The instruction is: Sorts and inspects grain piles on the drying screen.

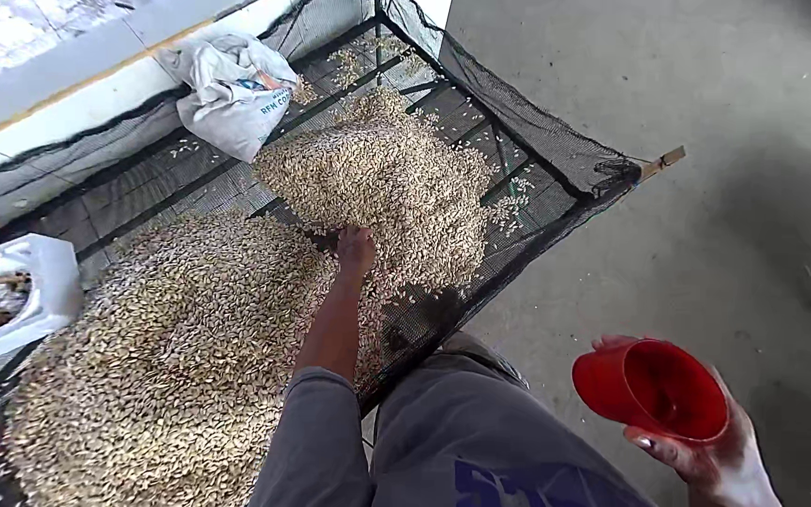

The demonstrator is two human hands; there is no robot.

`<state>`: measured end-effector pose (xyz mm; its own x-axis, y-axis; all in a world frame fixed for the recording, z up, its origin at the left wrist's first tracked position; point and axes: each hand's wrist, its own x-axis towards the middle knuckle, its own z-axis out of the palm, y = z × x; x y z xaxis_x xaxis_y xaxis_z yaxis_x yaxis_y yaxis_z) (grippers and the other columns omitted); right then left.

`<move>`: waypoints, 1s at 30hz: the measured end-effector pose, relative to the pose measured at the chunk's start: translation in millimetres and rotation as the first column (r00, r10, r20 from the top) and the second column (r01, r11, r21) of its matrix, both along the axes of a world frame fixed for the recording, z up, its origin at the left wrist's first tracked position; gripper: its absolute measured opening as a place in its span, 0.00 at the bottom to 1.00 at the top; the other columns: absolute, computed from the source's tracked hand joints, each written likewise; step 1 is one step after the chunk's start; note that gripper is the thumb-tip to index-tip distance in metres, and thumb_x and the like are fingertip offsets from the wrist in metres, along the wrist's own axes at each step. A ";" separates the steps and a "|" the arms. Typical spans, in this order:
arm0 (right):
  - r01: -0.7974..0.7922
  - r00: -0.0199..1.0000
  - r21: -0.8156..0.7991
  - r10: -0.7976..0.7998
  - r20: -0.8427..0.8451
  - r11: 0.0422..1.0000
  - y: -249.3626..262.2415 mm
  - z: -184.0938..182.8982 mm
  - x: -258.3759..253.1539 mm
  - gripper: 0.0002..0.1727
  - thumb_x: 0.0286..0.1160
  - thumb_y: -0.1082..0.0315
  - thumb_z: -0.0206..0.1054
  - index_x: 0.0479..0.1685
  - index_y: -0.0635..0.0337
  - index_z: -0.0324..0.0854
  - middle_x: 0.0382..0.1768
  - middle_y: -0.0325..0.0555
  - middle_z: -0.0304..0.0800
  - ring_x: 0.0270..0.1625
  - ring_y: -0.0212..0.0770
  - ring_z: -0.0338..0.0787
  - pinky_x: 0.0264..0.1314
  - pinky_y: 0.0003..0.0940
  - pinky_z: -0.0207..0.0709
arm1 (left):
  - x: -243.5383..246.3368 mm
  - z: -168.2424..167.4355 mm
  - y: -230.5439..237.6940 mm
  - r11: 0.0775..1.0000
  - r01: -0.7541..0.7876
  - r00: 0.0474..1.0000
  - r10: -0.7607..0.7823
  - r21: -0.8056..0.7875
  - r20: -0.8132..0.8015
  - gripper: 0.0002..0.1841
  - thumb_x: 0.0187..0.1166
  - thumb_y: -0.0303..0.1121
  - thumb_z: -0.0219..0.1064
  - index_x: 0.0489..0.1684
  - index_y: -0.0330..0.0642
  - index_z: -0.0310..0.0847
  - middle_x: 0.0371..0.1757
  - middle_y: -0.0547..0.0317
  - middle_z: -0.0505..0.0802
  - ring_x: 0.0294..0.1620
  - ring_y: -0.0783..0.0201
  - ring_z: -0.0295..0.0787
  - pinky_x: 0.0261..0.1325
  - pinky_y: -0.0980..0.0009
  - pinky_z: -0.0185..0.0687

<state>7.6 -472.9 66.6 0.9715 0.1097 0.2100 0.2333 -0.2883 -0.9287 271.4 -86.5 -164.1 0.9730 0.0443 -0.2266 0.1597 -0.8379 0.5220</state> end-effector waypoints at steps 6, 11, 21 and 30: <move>0.002 1.000 -0.014 -0.002 -0.006 1.000 12.3 -2.9 11.8 0.54 0.53 0.39 0.85 0.86 0.40 0.65 0.72 0.44 0.86 0.74 0.48 0.85 0.79 0.47 0.80 | 10.4 0.0 -9.4 0.998 0.057 0.998 -0.056 0.022 -0.032 0.15 0.85 0.37 0.64 0.64 0.47 0.89 0.70 0.42 0.86 0.78 0.40 0.76 0.78 0.41 0.71; -0.018 1.000 -0.021 0.018 -0.020 1.000 17.2 -5.9 26.1 0.54 0.54 0.38 0.84 0.86 0.40 0.64 0.72 0.43 0.86 0.74 0.47 0.86 0.79 0.45 0.80 | 18.0 -1.3 -13.8 0.992 0.087 0.993 -0.080 0.089 -0.085 0.14 0.84 0.35 0.63 0.61 0.45 0.89 0.69 0.39 0.86 0.76 0.37 0.77 0.76 0.38 0.72; -0.076 0.995 0.038 0.078 -0.061 0.996 14.5 -14.4 50.8 0.55 0.52 0.38 0.85 0.87 0.41 0.64 0.73 0.44 0.85 0.75 0.47 0.85 0.81 0.45 0.78 | -14.6 38.0 37.3 0.750 -0.306 0.949 0.194 -0.586 -0.247 0.14 0.85 0.29 0.65 0.62 0.31 0.80 0.54 0.43 0.90 0.48 0.57 0.89 0.57 0.58 0.86; -0.184 0.982 0.068 0.186 -0.020 0.981 13.0 -16.0 65.4 0.55 0.54 0.38 0.84 0.87 0.44 0.63 0.74 0.44 0.84 0.76 0.46 0.84 0.81 0.44 0.78 | -67.0 79.7 51.1 0.682 -0.175 0.970 0.242 -0.710 -0.007 0.10 0.80 0.21 0.66 0.56 0.34 0.83 0.50 0.53 0.92 0.46 0.66 0.90 0.56 0.64 0.89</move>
<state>73.0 -459.9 50.6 0.9411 0.2747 0.1971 0.2520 -0.1813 -0.9506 204.4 -35.3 -84.4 0.9741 0.1092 -0.1979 0.2147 -0.1730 0.9612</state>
